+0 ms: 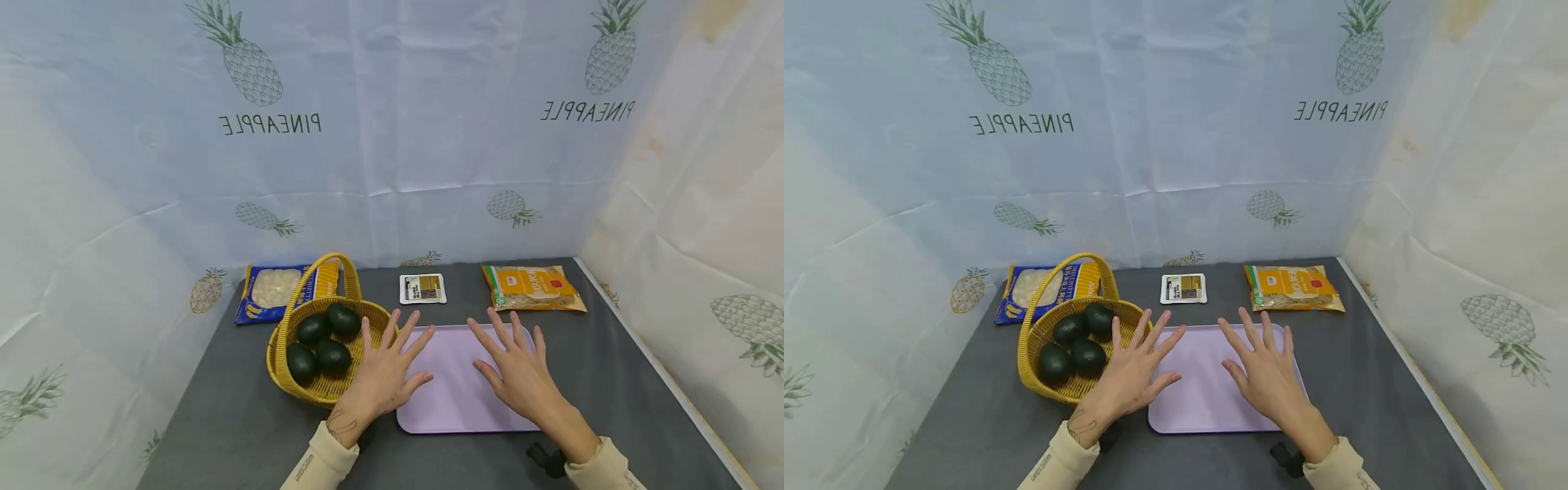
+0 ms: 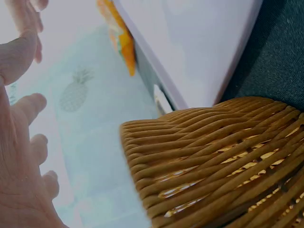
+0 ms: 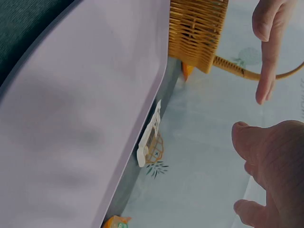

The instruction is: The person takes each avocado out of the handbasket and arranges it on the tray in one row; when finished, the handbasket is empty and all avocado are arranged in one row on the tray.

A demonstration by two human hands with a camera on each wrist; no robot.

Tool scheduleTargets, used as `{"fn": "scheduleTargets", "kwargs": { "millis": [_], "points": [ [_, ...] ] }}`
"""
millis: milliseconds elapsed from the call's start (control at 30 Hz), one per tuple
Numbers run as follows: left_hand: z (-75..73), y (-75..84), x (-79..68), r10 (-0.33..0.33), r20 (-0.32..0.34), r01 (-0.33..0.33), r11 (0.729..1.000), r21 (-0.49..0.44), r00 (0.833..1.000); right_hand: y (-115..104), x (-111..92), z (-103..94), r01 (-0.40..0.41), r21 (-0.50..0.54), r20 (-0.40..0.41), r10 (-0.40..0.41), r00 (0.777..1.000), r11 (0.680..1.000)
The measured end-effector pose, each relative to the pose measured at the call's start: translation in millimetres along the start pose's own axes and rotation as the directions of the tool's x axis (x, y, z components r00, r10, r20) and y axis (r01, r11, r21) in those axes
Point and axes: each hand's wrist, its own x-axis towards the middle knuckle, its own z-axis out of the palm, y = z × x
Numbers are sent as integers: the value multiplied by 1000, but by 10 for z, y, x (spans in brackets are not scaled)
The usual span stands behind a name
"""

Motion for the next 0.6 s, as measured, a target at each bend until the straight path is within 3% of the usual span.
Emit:
{"fn": "scheduleTargets", "kwargs": {
  "millis": [333,467,600],
  "points": [
    [-128,7,-192,10,-39,-12,999,-49,999,-98,15,-75,-4,61,31,2,1000,998],
    [-200,-3,-263,-7,-75,2,998,-64,997,-123,32,-76,21,113,-26,-19,999,993],
    [-334,-47,-356,-47,-174,23,990,-138,984,-159,62,-83,78,159,-114,-60,992,984]
  ]
}}
